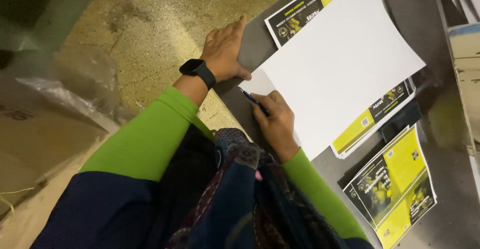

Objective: Inspecting and organizing printed paper sheets on a metal work table at a cutting station.

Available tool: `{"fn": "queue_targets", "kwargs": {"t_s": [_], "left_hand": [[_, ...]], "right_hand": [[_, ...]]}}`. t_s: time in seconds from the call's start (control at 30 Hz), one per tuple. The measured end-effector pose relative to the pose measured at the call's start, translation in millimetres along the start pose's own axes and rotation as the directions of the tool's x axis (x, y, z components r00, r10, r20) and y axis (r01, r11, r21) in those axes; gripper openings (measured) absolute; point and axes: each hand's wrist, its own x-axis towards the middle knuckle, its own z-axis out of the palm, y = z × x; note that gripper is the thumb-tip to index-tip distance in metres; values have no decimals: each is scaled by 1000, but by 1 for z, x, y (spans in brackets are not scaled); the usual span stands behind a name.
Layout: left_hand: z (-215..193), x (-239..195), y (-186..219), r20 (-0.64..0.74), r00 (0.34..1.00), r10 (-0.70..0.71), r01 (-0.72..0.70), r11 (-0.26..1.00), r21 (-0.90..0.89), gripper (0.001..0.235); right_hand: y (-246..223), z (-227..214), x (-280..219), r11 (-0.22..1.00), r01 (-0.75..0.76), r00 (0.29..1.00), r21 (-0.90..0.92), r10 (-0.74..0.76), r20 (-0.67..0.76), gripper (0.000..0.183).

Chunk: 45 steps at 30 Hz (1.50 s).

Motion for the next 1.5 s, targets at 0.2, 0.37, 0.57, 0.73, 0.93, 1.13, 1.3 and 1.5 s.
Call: {"fn": "queue_targets", "kwargs": {"t_s": [0.2,0.37,0.57,0.73,0.93,1.13,1.3,1.5], "left_hand": [[5,2,-4,-18,1000,21,-21,1000,19,143],[6,3,-5,-23,999,38,-37,998,59,143],[0,1,-2,41,999,25,-28,997,72,153],[0,1,-2,35,999,27,-31,993,113,154],[-7,-4,3,47,999,7,-12,996,90,152],[-9,-5,5,92,996,-16,8,997,83,149],[-9,-4,6,63,998,23,-28,996,80,148],[-8,-4,5,60,998,17,-23,994,105,148]], "right_hand": [[-4,-2,-3,998,53,998,-24,-54,-12,22],[-7,2,-4,998,50,998,-27,-50,-24,22],[-5,5,-6,993,77,997,-86,-79,-21,21],[-4,-1,-7,985,71,997,-160,-66,41,21],[2,-10,-16,987,38,997,-153,-27,78,21],[7,-19,-30,978,10,992,-210,17,125,24],[5,-30,-40,977,43,995,-209,-22,101,19],[18,-38,-60,973,47,995,-225,-25,102,20]]}}
